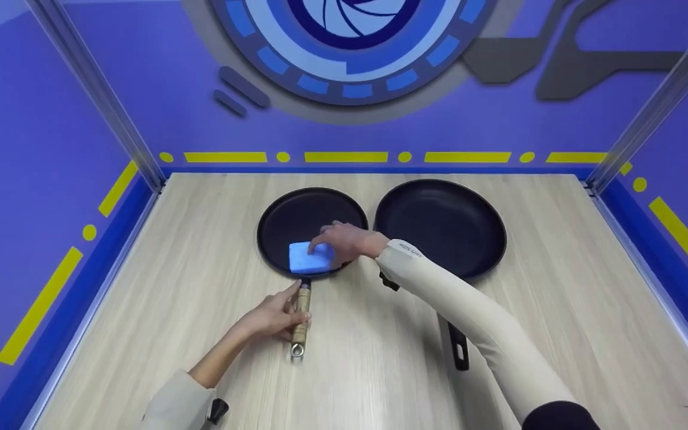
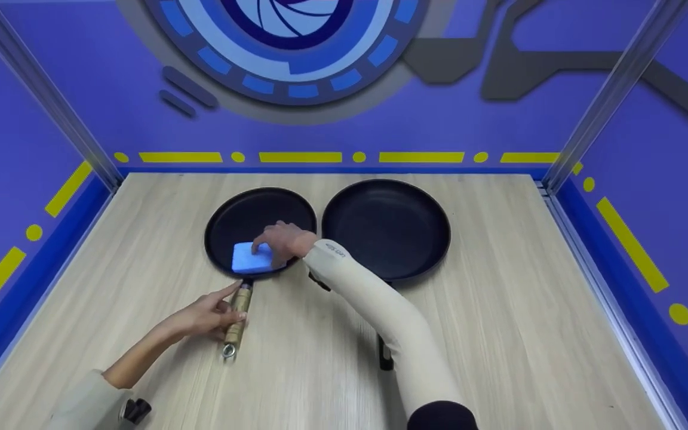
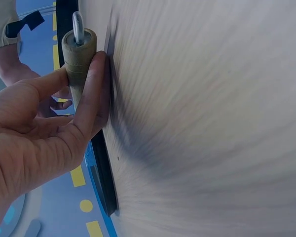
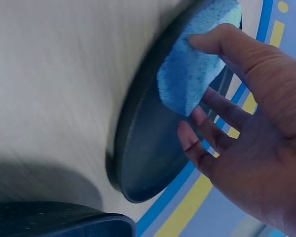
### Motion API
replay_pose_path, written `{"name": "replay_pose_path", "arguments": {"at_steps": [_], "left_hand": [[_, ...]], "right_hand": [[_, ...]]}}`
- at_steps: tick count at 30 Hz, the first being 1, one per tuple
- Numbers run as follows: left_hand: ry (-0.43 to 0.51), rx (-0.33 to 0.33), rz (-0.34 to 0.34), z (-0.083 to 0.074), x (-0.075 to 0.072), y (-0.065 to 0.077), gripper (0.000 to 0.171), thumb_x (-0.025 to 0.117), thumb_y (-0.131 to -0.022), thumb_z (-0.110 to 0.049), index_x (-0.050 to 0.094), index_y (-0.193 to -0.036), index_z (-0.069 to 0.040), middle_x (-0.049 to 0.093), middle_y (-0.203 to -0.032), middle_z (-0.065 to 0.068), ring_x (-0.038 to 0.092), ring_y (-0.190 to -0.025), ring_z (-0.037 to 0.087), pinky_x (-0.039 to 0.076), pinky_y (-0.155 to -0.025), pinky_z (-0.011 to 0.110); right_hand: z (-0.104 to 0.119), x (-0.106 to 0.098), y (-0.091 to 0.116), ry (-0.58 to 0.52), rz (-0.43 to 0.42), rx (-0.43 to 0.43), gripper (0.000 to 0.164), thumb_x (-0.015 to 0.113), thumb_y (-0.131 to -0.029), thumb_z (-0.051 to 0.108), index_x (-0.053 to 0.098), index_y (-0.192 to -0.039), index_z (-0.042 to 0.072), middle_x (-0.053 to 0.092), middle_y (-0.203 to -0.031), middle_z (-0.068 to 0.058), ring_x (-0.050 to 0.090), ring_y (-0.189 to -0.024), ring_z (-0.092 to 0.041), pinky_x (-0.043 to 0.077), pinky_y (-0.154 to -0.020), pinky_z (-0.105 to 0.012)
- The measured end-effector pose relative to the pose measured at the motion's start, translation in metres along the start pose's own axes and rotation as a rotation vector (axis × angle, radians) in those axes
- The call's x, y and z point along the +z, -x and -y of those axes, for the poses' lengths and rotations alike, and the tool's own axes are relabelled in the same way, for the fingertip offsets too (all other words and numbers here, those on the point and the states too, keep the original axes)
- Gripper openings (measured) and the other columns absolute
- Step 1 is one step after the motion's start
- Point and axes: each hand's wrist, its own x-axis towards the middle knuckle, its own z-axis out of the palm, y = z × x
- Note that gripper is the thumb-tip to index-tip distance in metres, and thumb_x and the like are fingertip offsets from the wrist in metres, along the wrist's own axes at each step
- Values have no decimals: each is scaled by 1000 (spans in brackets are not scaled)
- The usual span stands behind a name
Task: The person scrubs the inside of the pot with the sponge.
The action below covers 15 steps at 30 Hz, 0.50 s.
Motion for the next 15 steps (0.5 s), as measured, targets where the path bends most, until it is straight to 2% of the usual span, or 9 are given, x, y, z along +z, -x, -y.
{"name": "replay_pose_path", "arguments": {"at_steps": [4,11,15], "left_hand": [[-1,6,3,0,0,-1,85,68,-99,-16,13,-162,3,59,-82,5,62,-66,12,65,-64,34],[-10,17,-14,-2,-2,-1,84,68,-100,-15,13,-162,3,58,-82,5,61,-64,12,65,-63,34],[-1,20,-9,-1,-1,0,85,68,-99,-15,14,-161,5,58,-84,6,63,-64,12,65,-63,35]], "right_hand": [[1,-1,-1,-7,29,21,54,79,-89,19,60,-139,28,57,-142,-12,50,-130,-38,45,-113,-53],[-2,-3,2,71,3,22,50,75,-92,10,59,-137,27,57,-142,-10,53,-127,-35,48,-111,-49],[-6,0,8,60,11,21,50,74,-94,8,59,-137,26,56,-145,-9,52,-129,-34,47,-113,-47]]}}
